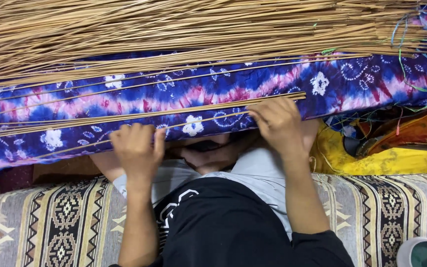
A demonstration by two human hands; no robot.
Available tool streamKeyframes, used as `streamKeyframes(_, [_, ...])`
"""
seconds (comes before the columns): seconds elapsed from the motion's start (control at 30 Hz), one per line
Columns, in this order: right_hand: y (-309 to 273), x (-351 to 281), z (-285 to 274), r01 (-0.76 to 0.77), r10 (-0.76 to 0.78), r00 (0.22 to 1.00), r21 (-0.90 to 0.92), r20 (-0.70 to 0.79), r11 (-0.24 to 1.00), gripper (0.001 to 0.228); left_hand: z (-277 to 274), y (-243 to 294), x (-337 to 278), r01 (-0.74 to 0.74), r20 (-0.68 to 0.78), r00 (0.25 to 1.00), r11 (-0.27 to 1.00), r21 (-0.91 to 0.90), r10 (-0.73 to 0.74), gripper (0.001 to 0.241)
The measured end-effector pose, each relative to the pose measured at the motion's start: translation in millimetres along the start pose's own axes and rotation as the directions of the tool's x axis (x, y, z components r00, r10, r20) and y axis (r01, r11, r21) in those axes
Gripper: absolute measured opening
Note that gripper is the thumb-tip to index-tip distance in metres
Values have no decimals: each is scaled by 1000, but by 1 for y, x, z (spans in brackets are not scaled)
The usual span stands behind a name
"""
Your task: Weaving thin bamboo sticks into a mat or screen while seated on the floor.
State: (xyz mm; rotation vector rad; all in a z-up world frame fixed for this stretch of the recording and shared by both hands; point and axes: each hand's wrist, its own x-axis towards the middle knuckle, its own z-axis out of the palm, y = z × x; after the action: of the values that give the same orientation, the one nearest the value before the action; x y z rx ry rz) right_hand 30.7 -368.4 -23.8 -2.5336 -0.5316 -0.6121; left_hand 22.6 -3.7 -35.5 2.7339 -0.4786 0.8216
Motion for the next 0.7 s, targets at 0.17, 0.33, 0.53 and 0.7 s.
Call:
streamKeyframes(0.17, [13,1,-33,-76,77,997,88,-2,993,8,-6,-22,-2,11,48,999,999,-49,-8,30])
streamKeyframes(0.33, [10,-1,-46,-228,262,964,384,-38,895,6,-23,-35,4,42,98,995,992,-120,-31,33])
streamKeyframes(0.53, [-3,-4,-52,-269,403,913,642,-69,718,12,-43,-34,17,88,114,992,964,-250,-61,32])
streamKeyframes(0.7, [-8,-6,-59,-257,434,897,703,-81,663,16,-49,-35,21,125,131,988,939,-321,-86,32])
